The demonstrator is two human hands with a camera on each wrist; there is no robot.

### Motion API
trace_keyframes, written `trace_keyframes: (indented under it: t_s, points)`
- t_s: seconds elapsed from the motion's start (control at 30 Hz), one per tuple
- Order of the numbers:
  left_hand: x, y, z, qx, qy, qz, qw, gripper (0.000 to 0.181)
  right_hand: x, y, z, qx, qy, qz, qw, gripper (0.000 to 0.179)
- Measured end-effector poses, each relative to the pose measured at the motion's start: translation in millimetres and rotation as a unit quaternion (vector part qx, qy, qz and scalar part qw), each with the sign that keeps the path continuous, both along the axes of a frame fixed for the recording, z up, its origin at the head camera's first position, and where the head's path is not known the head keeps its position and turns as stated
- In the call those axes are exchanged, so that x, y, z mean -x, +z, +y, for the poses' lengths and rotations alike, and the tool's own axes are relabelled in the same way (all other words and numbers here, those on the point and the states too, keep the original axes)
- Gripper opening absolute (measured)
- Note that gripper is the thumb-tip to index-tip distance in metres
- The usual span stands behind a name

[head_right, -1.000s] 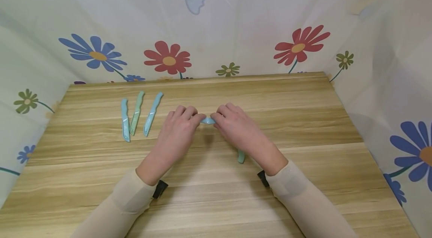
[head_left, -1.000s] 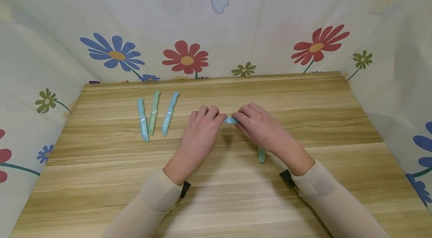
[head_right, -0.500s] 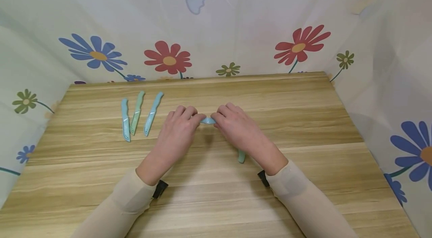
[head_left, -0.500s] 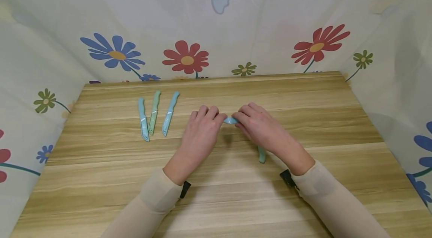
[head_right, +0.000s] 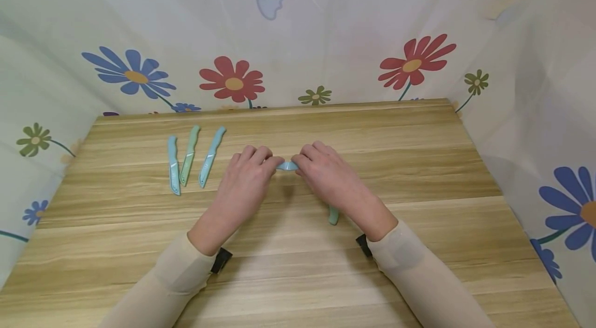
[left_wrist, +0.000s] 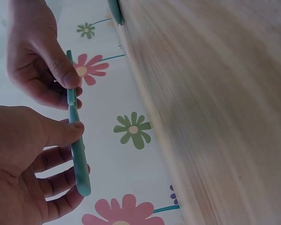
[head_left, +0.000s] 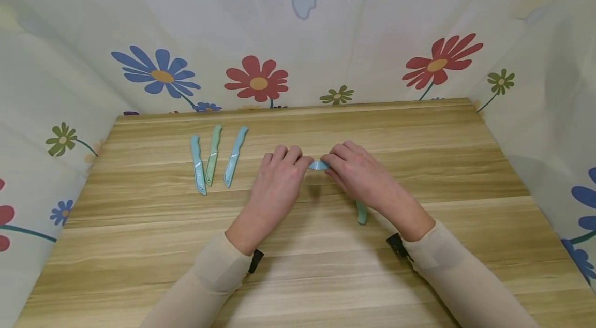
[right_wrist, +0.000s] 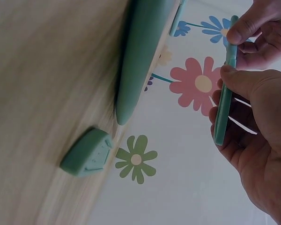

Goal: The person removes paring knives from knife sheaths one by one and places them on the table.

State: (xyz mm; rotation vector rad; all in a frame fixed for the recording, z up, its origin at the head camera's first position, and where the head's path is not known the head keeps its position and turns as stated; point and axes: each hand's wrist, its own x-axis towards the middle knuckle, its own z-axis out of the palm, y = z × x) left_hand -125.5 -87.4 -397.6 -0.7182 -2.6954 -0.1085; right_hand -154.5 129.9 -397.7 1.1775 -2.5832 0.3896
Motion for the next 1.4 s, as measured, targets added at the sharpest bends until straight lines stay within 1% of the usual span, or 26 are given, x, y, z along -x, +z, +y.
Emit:
trace_keyframes:
  t_s: [0.43, 1.07, 1.4]
  points:
    - [-0.5, 2.5, -0.1, -0.002, 0.002, -0.004, 1.0, 0.021, -0.6, 1.7, 0.2, -0.007, -0.007, -0.009, 0.9999, 0.025]
    - [0.4, 2.1, -2.2, -0.006, 0.004, 0.0, 1.0, 0.022, 1.0, 1.9, 1.3, -0.007, -0.008, -0.002, 0.9999, 0.025]
    - [0.9, 3.0, -1.8, -0.014, 0.008, -0.01, 0.9998, 0.022, 1.6, 2.4, 2.7, -0.01, -0.009, 0.001, 0.9999, 0.025]
